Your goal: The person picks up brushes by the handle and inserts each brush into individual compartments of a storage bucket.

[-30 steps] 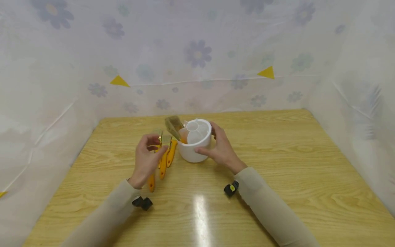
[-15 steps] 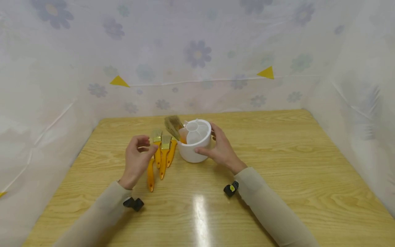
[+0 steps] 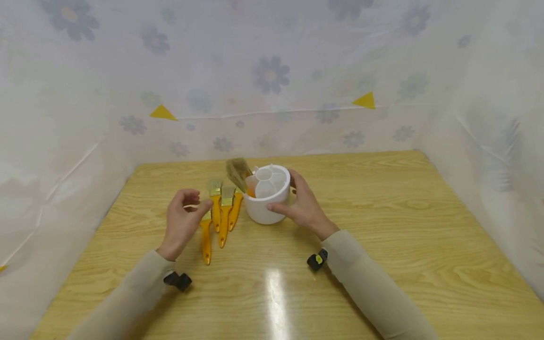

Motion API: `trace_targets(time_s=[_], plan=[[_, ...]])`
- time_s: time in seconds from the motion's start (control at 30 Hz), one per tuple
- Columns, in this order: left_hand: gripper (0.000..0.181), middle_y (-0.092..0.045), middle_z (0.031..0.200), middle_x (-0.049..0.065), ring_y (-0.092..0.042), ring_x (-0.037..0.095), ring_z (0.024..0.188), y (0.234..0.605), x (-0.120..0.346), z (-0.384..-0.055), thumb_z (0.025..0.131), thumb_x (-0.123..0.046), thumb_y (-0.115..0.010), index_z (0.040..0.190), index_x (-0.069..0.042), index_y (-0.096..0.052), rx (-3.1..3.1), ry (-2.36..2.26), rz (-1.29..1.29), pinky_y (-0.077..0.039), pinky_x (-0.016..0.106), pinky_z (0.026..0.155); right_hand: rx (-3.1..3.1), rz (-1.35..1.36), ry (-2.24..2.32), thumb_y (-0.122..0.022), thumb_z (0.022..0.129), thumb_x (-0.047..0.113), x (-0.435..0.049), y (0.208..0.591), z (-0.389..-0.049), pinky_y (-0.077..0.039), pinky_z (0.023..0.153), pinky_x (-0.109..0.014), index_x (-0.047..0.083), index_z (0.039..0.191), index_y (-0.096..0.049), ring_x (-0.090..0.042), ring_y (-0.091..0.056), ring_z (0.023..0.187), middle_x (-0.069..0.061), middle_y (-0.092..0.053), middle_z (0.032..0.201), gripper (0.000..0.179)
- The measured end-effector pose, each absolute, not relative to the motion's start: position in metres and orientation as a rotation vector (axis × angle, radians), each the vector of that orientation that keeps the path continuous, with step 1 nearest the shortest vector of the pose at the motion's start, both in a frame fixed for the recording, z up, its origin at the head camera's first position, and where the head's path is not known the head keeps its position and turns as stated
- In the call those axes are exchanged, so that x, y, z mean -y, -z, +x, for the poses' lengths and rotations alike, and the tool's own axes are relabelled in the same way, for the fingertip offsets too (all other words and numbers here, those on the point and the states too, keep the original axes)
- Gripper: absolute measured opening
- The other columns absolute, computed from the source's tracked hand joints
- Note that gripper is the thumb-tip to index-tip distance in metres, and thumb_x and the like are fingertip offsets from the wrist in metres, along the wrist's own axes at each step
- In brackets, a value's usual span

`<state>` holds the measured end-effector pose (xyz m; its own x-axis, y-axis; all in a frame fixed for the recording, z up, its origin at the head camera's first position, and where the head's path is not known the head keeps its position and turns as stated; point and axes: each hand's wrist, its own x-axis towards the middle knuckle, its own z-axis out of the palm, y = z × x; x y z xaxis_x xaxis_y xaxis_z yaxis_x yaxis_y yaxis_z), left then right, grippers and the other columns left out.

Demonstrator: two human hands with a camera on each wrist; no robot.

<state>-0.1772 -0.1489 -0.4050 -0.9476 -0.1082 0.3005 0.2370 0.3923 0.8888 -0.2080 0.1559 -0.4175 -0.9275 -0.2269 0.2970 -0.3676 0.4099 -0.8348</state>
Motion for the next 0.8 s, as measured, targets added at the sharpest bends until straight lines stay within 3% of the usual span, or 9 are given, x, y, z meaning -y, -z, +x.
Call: trace_targets(time_s=[0.37,0.63,0.8], plan=[[0.035,-0.052,0.11,0.017,-0.051,0.025,0.097,0.407,0.16,-0.181,0.087,-0.018,-0.07,0.115,-0.004,-0.054,2.446,1.601,-0.059,-0.046,0.039,0.082,2.511,0.541,-1.546,-0.084,0.072,0.036,-0.154,0.415,-0.207,-0.038,0.101,-0.052,0.021,0.147,-0.03,-0.024,-0.045,0.123,0.001,-0.042,0.135,0.093],[0.04,-0.053,0.113,0.02,-0.051,0.026,0.096,0.409,0.164,-0.185,0.086,-0.018,-0.071,0.118,-0.002,-0.054,2.544,1.571,-0.001,-0.046,0.04,0.08,2.5,0.565,-1.585,-0.082,0.075,0.019,-0.147,0.388,-0.189,-0.034,0.101,-0.059,0.006,0.146,-0.03,-0.036,-0.042,0.123,-0.016,-0.039,0.136,0.089],[0.042,-0.054,0.109,0.019,-0.051,0.026,0.094,0.411,0.167,-0.188,0.085,-0.018,-0.072,0.117,0.001,-0.054,2.617,1.527,0.027,-0.045,0.038,0.079,2.499,0.548,-1.598,-0.083,0.074,0.025,-0.151,0.401,-0.197,-0.035,0.102,-0.057,0.012,0.147,-0.029,-0.031,-0.043,0.125,-0.008,-0.04,0.138,0.091]])
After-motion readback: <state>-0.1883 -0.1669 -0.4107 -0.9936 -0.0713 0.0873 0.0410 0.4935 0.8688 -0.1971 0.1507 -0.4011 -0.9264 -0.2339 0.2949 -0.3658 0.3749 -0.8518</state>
